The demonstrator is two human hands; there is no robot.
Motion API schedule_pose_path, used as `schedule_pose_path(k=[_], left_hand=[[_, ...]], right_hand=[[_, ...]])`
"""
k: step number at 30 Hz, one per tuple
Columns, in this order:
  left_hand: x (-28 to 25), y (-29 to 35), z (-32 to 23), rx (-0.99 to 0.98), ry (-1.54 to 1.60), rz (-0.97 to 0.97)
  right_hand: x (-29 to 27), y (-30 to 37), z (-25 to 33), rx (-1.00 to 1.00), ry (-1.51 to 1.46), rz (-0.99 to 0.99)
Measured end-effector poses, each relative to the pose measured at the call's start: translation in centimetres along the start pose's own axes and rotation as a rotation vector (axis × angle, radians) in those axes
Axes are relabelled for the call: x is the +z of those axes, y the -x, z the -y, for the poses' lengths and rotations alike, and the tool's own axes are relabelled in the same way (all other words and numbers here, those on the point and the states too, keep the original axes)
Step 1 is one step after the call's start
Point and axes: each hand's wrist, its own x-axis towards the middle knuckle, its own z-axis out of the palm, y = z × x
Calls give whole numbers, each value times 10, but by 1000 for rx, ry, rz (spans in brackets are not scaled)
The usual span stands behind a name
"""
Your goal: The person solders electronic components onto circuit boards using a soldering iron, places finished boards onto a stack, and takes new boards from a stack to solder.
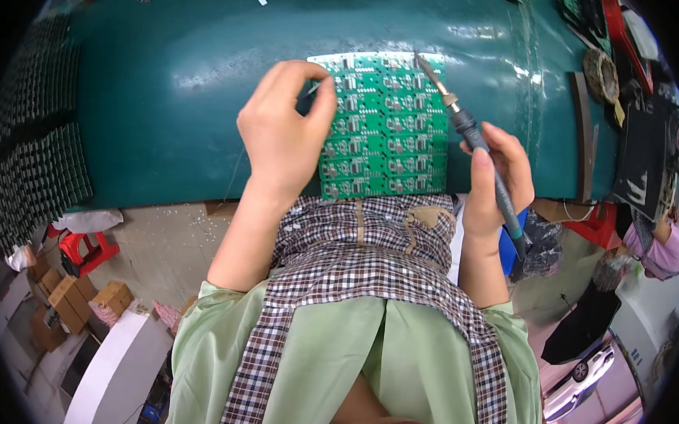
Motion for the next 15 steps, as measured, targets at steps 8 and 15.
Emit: schedule_pose_path(k=[8, 15], left_hand=[[1, -4, -5, -31, -66, 60], [2, -2, -5, -27, -66, 70]], right_hand=[[19, -15, 19, -105, 149, 160], [21, -17, 23, -133, 227, 221]])
